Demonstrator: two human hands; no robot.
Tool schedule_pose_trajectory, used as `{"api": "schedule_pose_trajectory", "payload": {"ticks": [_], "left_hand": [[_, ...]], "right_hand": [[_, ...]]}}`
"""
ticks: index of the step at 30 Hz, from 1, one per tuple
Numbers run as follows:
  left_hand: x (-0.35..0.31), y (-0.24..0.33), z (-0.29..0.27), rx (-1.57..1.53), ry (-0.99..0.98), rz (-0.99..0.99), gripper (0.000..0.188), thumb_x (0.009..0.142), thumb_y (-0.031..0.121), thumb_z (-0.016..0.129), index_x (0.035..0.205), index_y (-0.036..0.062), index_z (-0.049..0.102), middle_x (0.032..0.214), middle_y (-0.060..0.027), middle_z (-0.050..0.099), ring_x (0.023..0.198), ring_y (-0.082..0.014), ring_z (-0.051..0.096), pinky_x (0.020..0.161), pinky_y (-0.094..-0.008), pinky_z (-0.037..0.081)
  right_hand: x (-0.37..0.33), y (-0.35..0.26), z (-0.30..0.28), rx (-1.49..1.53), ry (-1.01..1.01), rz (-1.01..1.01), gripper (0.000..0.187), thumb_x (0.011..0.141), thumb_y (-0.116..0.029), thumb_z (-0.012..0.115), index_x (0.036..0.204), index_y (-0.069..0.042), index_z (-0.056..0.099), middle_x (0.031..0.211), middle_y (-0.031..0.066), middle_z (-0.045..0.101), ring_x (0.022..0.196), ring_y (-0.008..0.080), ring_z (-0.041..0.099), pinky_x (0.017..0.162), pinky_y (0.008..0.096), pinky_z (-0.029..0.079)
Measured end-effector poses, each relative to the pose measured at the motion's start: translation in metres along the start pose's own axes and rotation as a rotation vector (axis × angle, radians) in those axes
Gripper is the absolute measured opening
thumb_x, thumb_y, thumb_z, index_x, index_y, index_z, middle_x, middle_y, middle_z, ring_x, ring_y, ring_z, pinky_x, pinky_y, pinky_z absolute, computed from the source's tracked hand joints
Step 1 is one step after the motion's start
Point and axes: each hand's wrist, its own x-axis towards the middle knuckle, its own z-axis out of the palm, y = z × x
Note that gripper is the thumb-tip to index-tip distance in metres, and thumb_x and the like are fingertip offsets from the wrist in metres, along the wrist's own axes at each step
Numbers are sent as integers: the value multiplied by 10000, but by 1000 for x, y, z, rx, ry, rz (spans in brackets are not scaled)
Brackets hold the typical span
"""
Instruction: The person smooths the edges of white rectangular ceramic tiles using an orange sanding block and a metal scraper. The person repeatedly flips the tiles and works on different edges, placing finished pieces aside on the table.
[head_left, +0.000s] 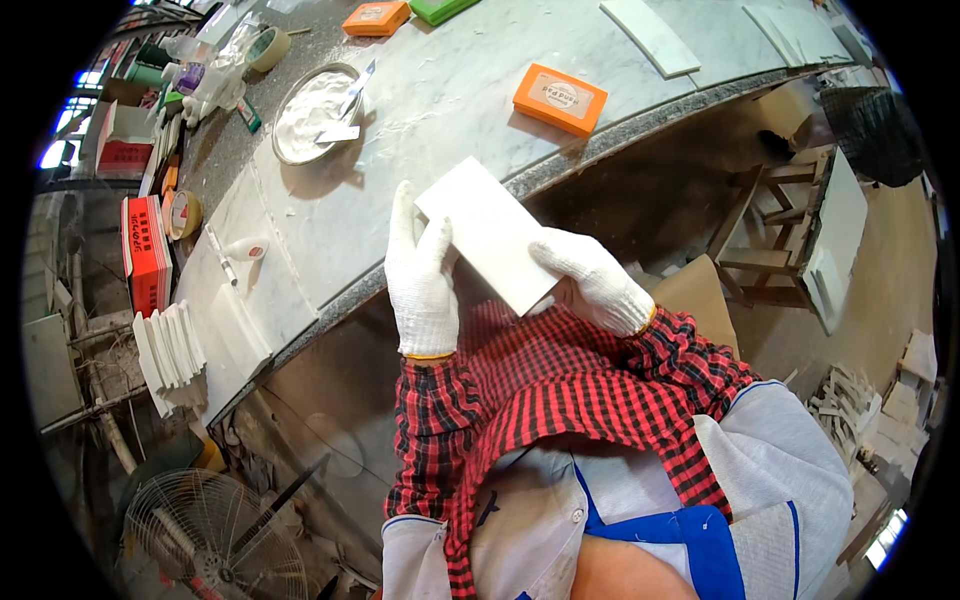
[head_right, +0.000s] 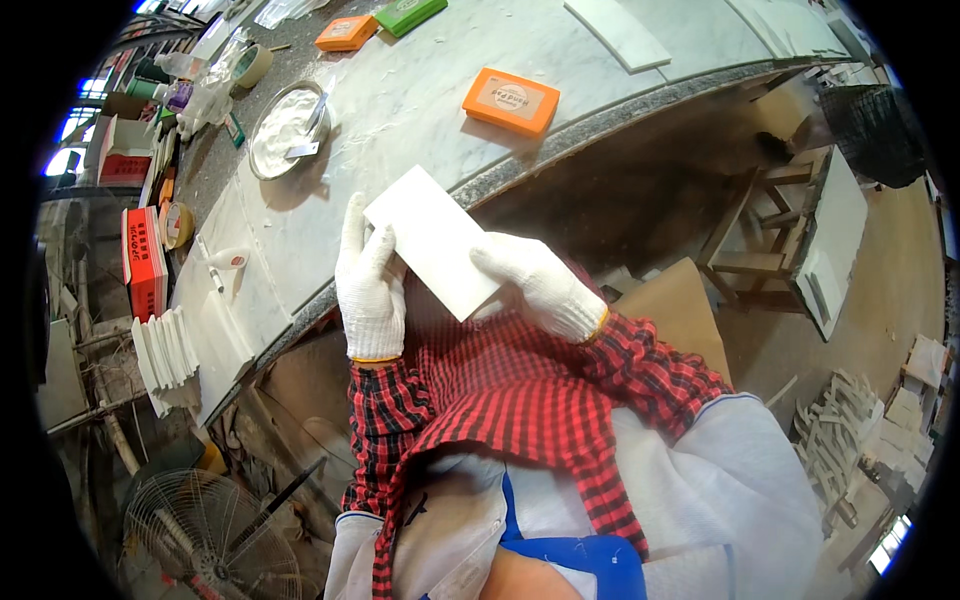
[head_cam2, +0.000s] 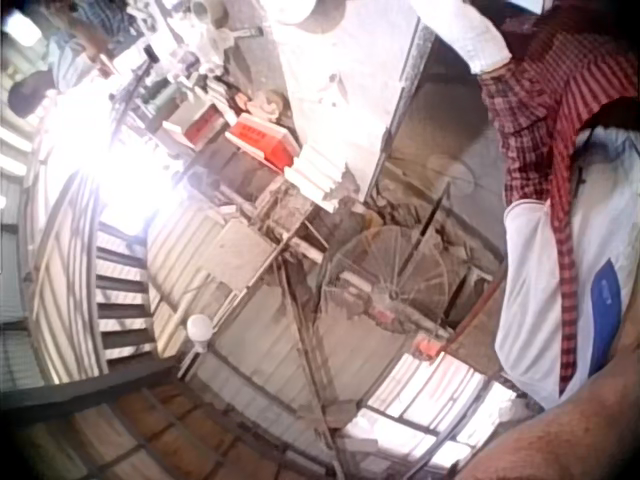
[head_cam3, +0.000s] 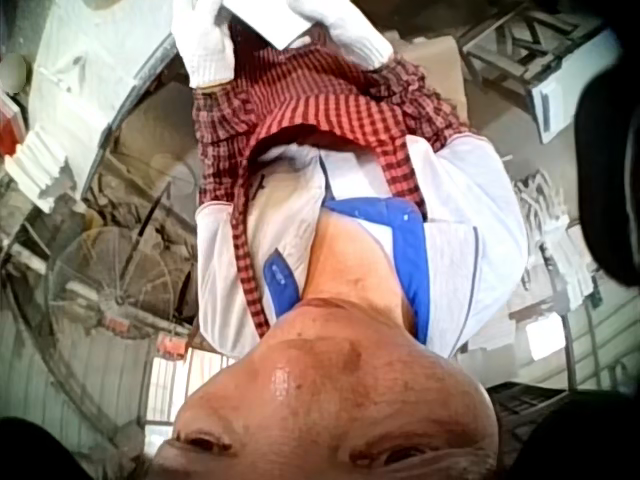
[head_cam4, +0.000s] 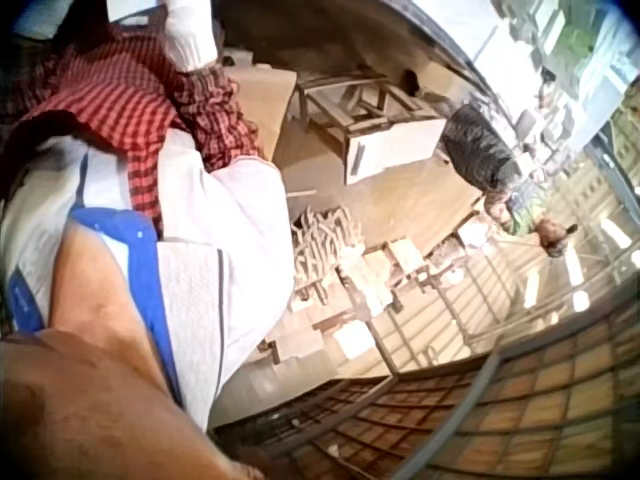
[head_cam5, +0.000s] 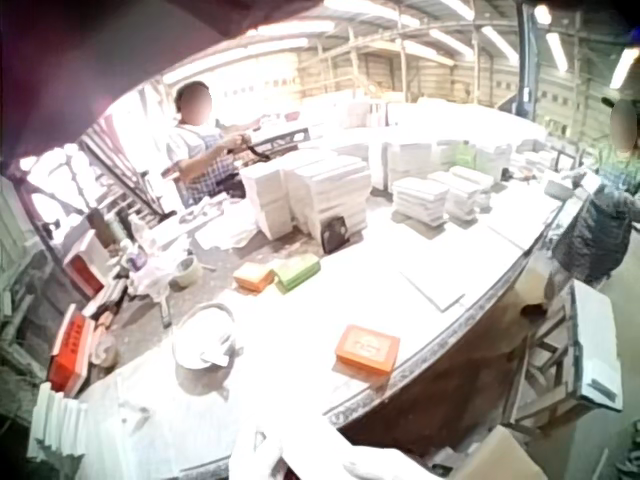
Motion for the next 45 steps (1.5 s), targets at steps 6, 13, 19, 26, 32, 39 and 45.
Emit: {"api": "schedule_pose_trajectory", "payload": {"ticks": [6,13,19,26,32,39,45], "left_hand": [[0,2,3,-482,-155,-54,601,1107,105,417,1651,57,169,1659,-204,313,1510,-331,359,1251,-473,308],[2,-7,0,-458,-150,-14,560,1117,124,402,1644,91,217,1667,-151,324,1519,-301,349,1255,-478,308],[-5,-12,5,-320,-73,107,615,1090,55,392,1660,71,161,1685,-152,274,1520,-293,332,1254,-448,293],[-4,-13,7,-178,97,313,641,1044,-42,450,1639,58,235,1666,-142,330,1499,-272,380,1240,-427,321],[22,12,-16,-326,201,361,529,1074,53,517,1576,104,356,1565,-90,472,1425,-224,474,1171,-401,449],[-7,-29,-6,-485,-119,-147,601,1082,392,543,1522,8,405,1471,-149,548,1355,-297,527,1150,-464,439],[-4,-25,15,-411,-255,-88,620,1090,393,517,1553,11,360,1463,-196,534,1291,-317,573,1106,-483,481]], "right_hand": [[-1,4,8,-56,20,46,504,1023,-298,656,1362,63,564,1142,100,692,954,146,692,791,316,596],[-3,-1,13,-159,57,73,494,1020,-295,660,1352,63,585,1107,97,702,904,131,690,742,287,588],[-2,2,13,-187,69,72,501,1019,-299,658,1364,56,583,1113,97,703,906,131,695,729,287,597],[-4,11,19,-209,81,64,489,1029,-305,644,1369,41,583,1139,103,703,947,145,701,747,302,610],[-9,9,17,-193,40,62,471,1040,-304,629,1364,35,588,1129,82,711,940,133,697,750,284,588],[-9,-7,12,-257,55,21,391,1043,-309,620,1259,17,632,1072,73,711,878,125,678,752,283,572],[-33,-42,-8,-1308,193,-140,473,999,-444,609,1213,-28,680,1028,189,747,908,368,718,843,446,553]]}}
